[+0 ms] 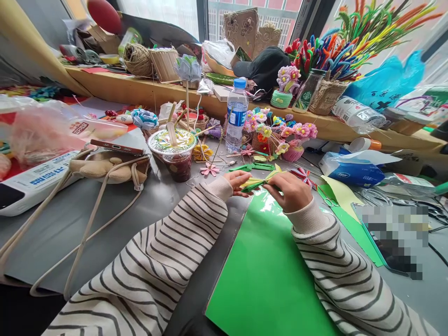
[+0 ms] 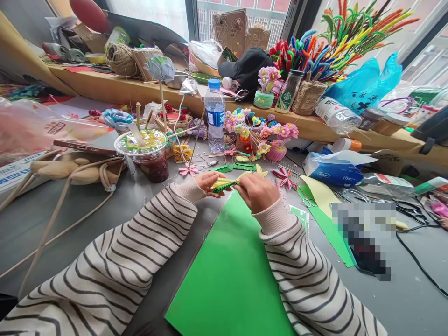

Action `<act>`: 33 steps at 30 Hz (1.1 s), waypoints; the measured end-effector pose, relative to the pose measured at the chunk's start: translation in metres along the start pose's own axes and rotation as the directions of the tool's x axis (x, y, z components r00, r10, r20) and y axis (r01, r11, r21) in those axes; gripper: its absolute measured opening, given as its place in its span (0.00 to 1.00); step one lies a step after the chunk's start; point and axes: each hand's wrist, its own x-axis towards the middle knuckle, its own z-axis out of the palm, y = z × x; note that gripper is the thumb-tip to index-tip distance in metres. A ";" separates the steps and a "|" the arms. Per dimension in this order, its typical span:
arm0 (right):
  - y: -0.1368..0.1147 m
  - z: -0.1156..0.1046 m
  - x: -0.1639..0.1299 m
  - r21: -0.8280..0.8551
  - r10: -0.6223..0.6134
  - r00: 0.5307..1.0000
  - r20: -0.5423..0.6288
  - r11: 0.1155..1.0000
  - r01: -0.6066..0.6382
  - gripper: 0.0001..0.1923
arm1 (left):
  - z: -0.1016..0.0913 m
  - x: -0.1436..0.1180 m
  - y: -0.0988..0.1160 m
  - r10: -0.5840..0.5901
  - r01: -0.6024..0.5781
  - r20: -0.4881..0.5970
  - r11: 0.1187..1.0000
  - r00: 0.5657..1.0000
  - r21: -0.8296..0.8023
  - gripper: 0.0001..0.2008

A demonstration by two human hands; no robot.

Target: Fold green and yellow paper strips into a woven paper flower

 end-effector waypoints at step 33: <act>-0.003 0.014 -0.001 0.776 0.424 0.874 0.237 0.459 -0.433 0.11 | 0.013 0.004 -0.010 0.072 -0.121 -0.168 0.945 0.983 -0.303 0.13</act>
